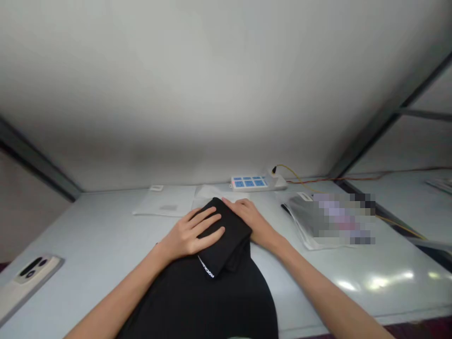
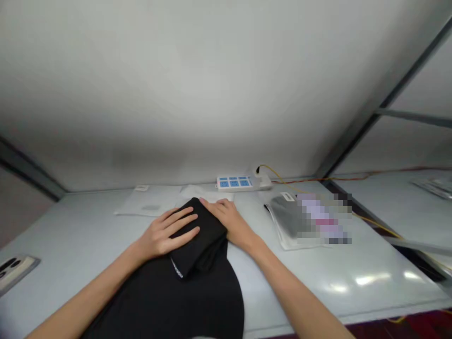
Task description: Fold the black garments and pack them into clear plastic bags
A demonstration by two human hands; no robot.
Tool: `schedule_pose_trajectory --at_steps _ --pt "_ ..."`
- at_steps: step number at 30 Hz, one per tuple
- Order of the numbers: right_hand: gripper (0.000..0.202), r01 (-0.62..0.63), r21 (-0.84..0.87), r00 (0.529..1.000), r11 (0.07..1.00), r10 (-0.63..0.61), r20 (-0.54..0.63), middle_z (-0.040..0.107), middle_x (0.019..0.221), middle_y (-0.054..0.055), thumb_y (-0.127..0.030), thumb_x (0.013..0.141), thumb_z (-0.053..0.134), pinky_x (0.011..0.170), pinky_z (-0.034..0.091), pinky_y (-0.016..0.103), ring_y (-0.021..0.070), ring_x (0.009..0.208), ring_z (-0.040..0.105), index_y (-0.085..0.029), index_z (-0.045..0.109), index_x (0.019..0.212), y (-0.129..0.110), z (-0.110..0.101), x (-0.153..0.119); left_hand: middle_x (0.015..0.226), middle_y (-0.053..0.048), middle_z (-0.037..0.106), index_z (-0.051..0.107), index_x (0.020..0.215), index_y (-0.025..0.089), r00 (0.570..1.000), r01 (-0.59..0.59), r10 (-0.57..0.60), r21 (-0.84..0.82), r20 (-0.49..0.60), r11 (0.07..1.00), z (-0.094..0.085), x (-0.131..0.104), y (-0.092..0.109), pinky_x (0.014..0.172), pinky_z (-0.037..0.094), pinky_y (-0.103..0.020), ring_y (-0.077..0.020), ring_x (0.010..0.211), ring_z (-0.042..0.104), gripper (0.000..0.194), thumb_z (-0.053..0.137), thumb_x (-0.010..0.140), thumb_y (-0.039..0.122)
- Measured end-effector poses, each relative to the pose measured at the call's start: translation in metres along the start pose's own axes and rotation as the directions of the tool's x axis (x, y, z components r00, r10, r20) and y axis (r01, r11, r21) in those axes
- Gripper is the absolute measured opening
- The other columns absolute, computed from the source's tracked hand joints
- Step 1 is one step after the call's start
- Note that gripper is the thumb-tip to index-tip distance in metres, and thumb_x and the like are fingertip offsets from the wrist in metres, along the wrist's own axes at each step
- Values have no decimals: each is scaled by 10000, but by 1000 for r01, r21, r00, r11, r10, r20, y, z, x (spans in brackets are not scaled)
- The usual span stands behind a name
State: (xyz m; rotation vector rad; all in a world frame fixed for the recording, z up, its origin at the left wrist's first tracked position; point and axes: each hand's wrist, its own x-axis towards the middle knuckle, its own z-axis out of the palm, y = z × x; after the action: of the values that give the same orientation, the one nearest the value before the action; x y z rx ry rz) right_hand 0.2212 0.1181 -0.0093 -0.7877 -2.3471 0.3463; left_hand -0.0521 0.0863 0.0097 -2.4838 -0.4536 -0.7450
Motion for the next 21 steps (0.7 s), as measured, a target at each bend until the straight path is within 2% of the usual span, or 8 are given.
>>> schedule_pose_trajectory --at_steps 4,8,9,11,14,16,18,21 --pt "697 -28 72 984 997 40 -174 683 1187 85 -85 962 433 945 545 435 234 1075 630 -324 290 1600 -1 5 0 1332 -151 681 625 1305 182 994 60 -58 -29 91 998 0 -4 -5 1003 561 -418 -291 1339 575 310 492 1030 130" --pt "551 -102 76 918 992 123 -377 720 1126 62 -140 987 458 968 544 429 223 1043 677 -301 444 1513 -3 10 0 1312 -139 696 628 1294 185 996 -26 38 -135 86 991 0 -4 -6 1039 544 -402 -267 1346 573 319 518 1007 98" --pt "507 -105 79 912 991 128 -390 726 1112 60 -152 990 465 958 550 419 221 1031 684 -293 493 1476 -4 11 0 1312 -130 697 637 1278 194 995 -51 62 -142 73 989 0 -3 -5 1057 532 -406 -267 1358 561 310 540 998 102" --pt "448 -67 92 932 993 96 -350 731 1124 62 -152 991 465 956 556 408 217 1052 685 -284 568 1407 -5 10 1 1307 -120 703 647 1252 199 997 -53 60 -130 48 990 0 -1 -2 1082 514 -419 -266 1353 565 290 559 991 109" --pt "418 9 117 965 993 22 -262 728 1176 74 -131 980 470 988 550 417 221 1121 670 -277 633 1337 -7 6 1 1274 -134 718 604 1309 182 998 68 -69 -104 -6 992 4 -2 -1 1122 477 -461 -244 1265 639 325 486 1015 113" --pt "419 9 141 971 990 25 -238 721 1209 76 -127 980 471 1007 544 421 221 1151 663 -276 639 1333 -7 4 1 1252 -151 723 535 1390 168 980 176 -186 -133 -66 975 8 -8 -2 1161 428 -515 -235 1202 677 377 436 1027 139" --pt "432 6 167 975 986 31 -221 719 1229 70 -132 979 468 1012 540 416 215 1155 664 -279 625 1354 -8 3 1 1251 -155 717 484 1436 160 937 306 -330 -189 -116 933 12 -16 -4 1136 461 -503 -236 1177 689 426 449 1012 169" --pt "455 -16 193 975 981 58 -217 719 1229 76 -135 954 490 1002 540 408 215 1141 670 -263 606 1375 -10 7 1 1233 -135 717 502 1410 164 827 509 -546 -237 -132 828 15 -25 -7 955 592 -365 -236 1125 709 460 514 951 173"
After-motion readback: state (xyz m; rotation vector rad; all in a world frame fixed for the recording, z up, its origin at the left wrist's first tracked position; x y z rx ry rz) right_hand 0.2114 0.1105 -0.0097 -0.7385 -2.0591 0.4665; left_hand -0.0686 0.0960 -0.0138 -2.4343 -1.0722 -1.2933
